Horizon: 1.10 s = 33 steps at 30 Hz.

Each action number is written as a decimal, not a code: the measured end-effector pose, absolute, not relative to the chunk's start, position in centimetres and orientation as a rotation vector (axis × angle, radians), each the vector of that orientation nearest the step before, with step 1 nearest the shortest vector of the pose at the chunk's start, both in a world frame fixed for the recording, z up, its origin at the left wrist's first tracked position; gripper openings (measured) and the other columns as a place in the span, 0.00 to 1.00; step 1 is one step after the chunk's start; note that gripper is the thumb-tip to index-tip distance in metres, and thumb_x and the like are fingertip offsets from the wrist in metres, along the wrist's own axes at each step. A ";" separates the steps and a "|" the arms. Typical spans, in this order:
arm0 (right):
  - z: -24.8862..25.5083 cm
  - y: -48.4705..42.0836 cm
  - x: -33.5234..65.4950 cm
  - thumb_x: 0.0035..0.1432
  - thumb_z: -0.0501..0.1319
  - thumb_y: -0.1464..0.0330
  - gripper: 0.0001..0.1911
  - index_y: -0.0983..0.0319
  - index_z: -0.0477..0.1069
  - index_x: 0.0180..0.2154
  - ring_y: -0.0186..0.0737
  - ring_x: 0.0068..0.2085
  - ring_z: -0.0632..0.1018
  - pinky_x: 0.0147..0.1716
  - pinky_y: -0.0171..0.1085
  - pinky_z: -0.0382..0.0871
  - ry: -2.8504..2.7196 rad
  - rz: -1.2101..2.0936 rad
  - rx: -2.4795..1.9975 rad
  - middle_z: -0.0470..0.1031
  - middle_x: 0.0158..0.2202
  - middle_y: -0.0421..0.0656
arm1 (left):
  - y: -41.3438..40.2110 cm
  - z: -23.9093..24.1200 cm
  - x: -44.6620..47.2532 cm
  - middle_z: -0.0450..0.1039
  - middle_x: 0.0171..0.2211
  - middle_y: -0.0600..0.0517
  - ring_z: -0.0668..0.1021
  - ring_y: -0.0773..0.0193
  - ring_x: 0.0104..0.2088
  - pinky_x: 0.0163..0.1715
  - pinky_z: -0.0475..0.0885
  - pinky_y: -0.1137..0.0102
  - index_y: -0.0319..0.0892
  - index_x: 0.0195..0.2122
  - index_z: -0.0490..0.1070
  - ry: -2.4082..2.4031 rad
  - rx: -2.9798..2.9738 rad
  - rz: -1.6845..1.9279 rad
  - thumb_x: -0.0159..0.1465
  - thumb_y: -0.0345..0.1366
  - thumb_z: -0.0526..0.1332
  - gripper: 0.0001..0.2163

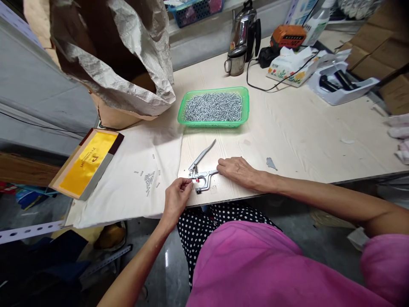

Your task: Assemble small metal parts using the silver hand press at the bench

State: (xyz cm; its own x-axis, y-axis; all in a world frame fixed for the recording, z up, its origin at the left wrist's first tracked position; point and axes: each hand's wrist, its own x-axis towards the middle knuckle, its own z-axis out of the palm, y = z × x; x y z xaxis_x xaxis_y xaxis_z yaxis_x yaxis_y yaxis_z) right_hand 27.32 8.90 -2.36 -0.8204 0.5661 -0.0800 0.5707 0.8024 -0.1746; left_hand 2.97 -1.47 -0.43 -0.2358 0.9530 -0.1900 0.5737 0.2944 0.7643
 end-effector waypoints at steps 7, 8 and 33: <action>-3.1 8.6 27.5 0.70 0.48 0.79 0.14 0.61 0.71 0.40 0.41 0.33 0.68 0.29 0.42 0.48 3.011 -0.252 0.929 0.77 0.39 0.48 | -0.7 -0.4 4.5 0.73 0.20 0.55 0.70 0.71 0.19 0.18 0.65 0.75 0.36 0.33 0.78 1.725 0.704 0.846 0.45 0.50 0.77 0.23; -3.2 8.5 27.6 0.70 0.48 0.79 0.15 0.61 0.71 0.41 0.42 0.33 0.68 0.29 0.42 0.48 3.012 -0.247 0.927 0.77 0.39 0.49 | -0.7 -0.5 4.7 0.72 0.20 0.55 0.70 0.71 0.18 0.18 0.64 0.76 0.36 0.32 0.78 1.736 0.693 0.838 0.44 0.50 0.77 0.23; -2.8 9.9 28.4 0.70 0.61 0.62 0.13 0.63 0.73 0.50 0.51 0.50 0.73 0.42 0.43 0.66 3.071 -0.447 0.933 0.74 0.56 0.55 | 1.5 0.5 4.4 0.67 0.13 0.57 0.68 0.73 0.15 0.15 0.61 0.78 0.38 0.23 0.75 1.771 0.724 0.452 0.46 0.44 0.78 0.17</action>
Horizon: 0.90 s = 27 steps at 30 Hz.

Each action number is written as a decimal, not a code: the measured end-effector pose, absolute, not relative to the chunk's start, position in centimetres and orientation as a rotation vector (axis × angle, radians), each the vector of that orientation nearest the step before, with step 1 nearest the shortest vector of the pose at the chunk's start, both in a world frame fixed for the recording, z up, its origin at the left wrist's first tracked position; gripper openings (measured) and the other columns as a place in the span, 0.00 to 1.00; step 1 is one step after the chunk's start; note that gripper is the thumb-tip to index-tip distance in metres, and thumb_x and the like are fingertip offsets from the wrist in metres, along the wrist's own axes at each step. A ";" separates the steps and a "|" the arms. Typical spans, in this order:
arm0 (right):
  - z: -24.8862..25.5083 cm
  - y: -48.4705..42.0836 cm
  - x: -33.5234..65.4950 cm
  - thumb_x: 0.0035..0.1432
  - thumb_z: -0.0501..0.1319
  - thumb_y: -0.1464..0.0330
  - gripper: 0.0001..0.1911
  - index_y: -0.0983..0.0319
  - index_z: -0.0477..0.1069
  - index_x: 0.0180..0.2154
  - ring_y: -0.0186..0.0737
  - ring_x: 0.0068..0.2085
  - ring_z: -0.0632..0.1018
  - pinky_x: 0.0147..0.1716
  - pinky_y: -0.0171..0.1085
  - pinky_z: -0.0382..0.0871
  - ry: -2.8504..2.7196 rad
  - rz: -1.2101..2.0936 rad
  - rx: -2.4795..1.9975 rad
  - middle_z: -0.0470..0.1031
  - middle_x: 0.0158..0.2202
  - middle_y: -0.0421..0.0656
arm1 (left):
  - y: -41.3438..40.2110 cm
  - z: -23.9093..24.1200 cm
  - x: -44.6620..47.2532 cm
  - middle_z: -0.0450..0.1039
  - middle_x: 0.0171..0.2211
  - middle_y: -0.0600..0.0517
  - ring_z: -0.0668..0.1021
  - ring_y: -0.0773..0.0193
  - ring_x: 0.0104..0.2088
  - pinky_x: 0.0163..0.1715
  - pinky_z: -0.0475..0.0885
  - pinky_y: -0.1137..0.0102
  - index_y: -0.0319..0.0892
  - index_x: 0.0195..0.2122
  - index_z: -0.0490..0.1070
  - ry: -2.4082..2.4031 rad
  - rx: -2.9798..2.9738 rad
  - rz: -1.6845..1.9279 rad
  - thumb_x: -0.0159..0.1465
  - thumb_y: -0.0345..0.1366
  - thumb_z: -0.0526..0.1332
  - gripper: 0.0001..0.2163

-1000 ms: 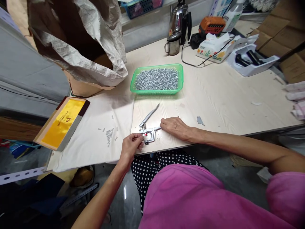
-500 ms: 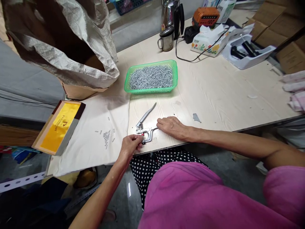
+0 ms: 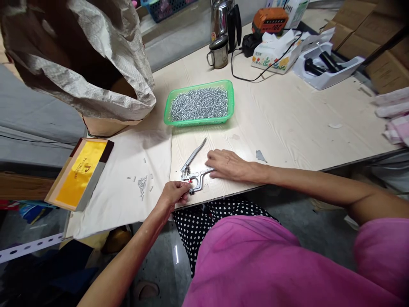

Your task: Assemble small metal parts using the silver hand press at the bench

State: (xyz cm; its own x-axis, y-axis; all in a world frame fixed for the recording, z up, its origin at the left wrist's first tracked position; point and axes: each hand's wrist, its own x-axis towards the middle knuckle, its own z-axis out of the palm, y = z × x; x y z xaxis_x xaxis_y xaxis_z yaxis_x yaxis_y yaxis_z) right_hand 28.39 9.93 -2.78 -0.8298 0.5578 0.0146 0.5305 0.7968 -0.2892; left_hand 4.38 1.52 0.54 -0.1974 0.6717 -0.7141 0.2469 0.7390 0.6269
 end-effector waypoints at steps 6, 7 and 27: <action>-3.1 15.0 28.1 0.50 0.73 0.42 0.58 0.66 0.56 0.71 0.72 0.72 0.53 0.66 0.63 0.56 -2.905 0.487 -0.765 0.53 0.74 0.61 | 1.2 0.6 4.7 0.67 0.13 0.58 0.68 0.72 0.14 0.15 0.62 0.77 0.38 0.24 0.73 1.807 0.688 0.423 0.48 0.45 0.79 0.19; -3.1 15.5 27.8 0.49 0.73 0.41 0.60 0.66 0.56 0.71 0.73 0.73 0.53 0.67 0.64 0.54 -2.945 0.514 -0.745 0.55 0.73 0.61 | 1.2 0.7 4.7 0.67 0.13 0.58 0.68 0.72 0.14 0.15 0.63 0.76 0.38 0.23 0.73 1.816 0.681 0.420 0.48 0.44 0.79 0.18; -1.9 13.2 27.5 0.64 0.68 0.61 0.37 0.63 0.59 0.69 0.55 0.53 0.72 0.57 0.56 0.56 -2.942 0.464 -0.708 0.77 0.52 0.54 | -0.1 -0.4 5.7 0.79 0.42 0.46 0.80 0.53 0.42 0.42 0.76 0.61 0.42 0.42 0.78 2.079 1.886 0.373 0.67 0.41 0.65 0.09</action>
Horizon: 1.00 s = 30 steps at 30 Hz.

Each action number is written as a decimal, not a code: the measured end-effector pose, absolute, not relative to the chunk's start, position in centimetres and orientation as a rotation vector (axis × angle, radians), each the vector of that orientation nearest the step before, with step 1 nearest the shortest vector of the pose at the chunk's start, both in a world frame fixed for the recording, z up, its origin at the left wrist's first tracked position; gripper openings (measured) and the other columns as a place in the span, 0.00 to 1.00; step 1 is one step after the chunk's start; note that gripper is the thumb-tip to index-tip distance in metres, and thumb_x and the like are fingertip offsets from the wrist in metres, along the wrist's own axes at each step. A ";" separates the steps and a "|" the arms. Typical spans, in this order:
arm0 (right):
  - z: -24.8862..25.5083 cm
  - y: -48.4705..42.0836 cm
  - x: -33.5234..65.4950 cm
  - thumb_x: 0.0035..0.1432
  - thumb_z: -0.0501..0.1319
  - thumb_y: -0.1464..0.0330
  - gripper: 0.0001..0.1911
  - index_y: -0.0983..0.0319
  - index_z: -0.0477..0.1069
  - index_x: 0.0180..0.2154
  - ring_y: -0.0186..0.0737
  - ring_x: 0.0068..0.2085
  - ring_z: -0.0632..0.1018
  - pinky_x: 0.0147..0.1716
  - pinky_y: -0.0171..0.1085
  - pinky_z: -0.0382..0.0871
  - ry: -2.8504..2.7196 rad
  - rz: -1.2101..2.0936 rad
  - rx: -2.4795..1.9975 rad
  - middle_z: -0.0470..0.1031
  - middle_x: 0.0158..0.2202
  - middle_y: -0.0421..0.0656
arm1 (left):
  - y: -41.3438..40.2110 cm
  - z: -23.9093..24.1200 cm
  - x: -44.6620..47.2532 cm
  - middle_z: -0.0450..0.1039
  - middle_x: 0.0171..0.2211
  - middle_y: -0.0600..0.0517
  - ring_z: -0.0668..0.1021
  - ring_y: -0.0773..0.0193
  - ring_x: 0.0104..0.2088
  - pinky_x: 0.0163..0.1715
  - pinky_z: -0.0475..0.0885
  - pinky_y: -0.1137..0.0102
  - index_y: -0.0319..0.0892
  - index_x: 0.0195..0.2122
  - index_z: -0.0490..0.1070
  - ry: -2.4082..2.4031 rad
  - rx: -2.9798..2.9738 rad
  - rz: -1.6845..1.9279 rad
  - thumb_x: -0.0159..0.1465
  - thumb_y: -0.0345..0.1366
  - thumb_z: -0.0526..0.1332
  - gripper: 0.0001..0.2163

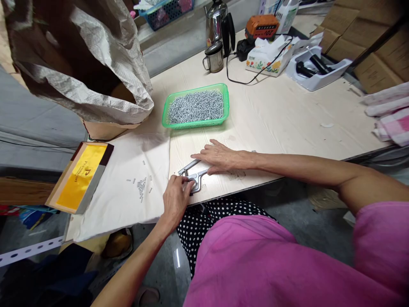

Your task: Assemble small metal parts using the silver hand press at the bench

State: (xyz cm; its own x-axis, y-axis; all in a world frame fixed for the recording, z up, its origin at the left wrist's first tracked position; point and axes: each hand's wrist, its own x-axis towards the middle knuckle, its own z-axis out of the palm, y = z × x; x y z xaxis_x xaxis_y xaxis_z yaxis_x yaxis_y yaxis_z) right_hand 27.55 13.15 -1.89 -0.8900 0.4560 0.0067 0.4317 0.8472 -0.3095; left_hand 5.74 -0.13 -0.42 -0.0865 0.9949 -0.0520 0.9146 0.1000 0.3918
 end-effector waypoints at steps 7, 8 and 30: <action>-2.1 12.6 28.4 0.62 0.70 0.60 0.44 0.64 0.53 0.71 0.57 0.56 0.71 0.55 0.54 0.61 -2.897 0.505 -0.709 0.74 0.58 0.56 | 4.4 -3.0 7.3 0.69 0.65 0.38 0.73 0.46 0.60 0.60 0.71 0.49 0.40 0.69 0.58 1.637 2.459 0.228 0.68 0.38 0.66 0.30; -2.0 12.7 28.6 0.60 0.72 0.60 0.44 0.65 0.56 0.69 0.57 0.56 0.71 0.55 0.54 0.62 -2.902 0.503 -0.749 0.73 0.58 0.56 | 4.8 -3.1 7.2 0.69 0.64 0.38 0.74 0.46 0.59 0.60 0.72 0.49 0.40 0.69 0.57 1.608 2.472 0.199 0.68 0.38 0.66 0.31; -2.8 12.3 29.0 0.69 0.62 0.66 0.09 0.66 0.74 0.46 0.50 0.48 0.69 0.44 0.43 0.66 -2.874 0.436 -0.838 0.73 0.46 0.53 | 4.3 -2.5 8.9 0.78 0.51 0.42 0.77 0.49 0.52 0.50 0.76 0.56 0.42 0.55 0.74 1.863 2.357 0.172 0.72 0.40 0.62 0.13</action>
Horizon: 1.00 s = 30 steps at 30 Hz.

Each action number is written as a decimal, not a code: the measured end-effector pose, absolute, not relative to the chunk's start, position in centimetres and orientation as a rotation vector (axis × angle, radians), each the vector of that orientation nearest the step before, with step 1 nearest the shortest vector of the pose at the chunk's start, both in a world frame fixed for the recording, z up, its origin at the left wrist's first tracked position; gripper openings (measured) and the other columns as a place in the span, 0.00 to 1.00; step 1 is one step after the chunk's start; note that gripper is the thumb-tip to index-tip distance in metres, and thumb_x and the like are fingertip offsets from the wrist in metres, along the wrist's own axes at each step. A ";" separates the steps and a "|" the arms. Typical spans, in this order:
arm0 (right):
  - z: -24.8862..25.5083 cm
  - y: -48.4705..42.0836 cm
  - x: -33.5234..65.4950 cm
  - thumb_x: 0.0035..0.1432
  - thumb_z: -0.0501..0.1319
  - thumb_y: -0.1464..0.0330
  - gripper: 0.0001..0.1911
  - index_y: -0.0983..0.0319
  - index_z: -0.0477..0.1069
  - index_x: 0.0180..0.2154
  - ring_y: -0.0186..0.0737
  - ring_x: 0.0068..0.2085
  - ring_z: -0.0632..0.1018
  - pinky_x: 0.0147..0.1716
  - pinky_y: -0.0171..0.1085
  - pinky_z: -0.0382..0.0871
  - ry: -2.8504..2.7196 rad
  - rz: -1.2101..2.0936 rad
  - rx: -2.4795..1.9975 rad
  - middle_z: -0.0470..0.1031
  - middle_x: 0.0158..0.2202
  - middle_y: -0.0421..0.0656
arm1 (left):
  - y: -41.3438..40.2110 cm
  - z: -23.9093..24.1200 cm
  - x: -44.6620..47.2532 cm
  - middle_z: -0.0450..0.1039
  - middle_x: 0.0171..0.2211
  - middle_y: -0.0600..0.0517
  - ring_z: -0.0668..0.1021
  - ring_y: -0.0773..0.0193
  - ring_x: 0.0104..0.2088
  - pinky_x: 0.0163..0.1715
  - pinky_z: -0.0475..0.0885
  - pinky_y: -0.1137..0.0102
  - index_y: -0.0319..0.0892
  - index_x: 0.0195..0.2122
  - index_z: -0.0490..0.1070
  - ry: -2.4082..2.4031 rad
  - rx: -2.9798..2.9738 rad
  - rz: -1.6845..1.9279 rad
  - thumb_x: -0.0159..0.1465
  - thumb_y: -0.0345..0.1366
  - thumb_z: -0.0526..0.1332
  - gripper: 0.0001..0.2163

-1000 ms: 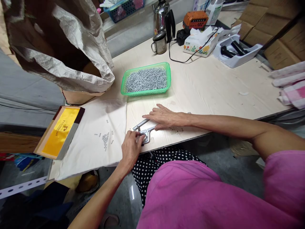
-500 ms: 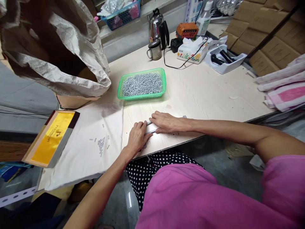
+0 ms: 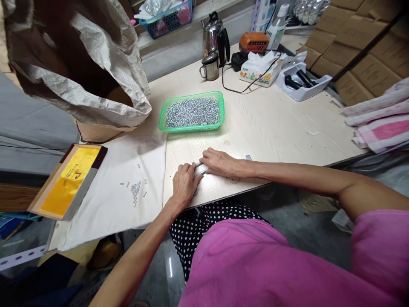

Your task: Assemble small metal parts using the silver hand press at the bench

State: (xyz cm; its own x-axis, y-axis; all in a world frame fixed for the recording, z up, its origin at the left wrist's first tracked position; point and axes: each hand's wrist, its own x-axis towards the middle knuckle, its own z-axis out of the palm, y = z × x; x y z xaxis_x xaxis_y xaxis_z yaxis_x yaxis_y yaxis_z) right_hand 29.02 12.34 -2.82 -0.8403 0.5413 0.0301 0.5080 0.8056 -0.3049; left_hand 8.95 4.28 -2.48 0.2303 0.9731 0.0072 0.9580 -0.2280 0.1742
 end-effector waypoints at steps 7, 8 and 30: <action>-2.0 15.5 29.6 0.71 0.60 0.58 0.18 0.65 0.76 0.51 0.50 0.48 0.71 0.47 0.44 0.65 -2.864 0.665 -0.806 0.74 0.47 0.53 | -1.5 -5.1 10.9 0.60 0.72 0.35 0.57 0.40 0.75 0.69 0.62 0.42 0.39 0.73 0.55 1.731 2.520 0.434 0.75 0.42 0.57 0.28; -2.2 15.8 29.3 0.71 0.59 0.63 0.15 0.65 0.76 0.51 0.49 0.48 0.71 0.47 0.43 0.64 -2.857 0.640 -0.835 0.75 0.47 0.53 | -2.1 -5.4 11.2 0.60 0.72 0.36 0.57 0.41 0.75 0.69 0.62 0.42 0.40 0.73 0.54 1.705 2.520 0.436 0.75 0.42 0.57 0.28; -1.9 10.0 17.6 0.67 0.60 0.76 0.09 0.60 0.76 0.44 0.42 0.46 0.73 0.47 0.43 0.68 -2.940 0.405 0.079 0.78 0.47 0.46 | -3.1 -7.1 12.1 0.79 0.54 0.34 0.79 0.40 0.58 0.59 0.75 0.47 0.36 0.57 0.76 1.651 2.350 0.497 0.72 0.53 0.59 0.25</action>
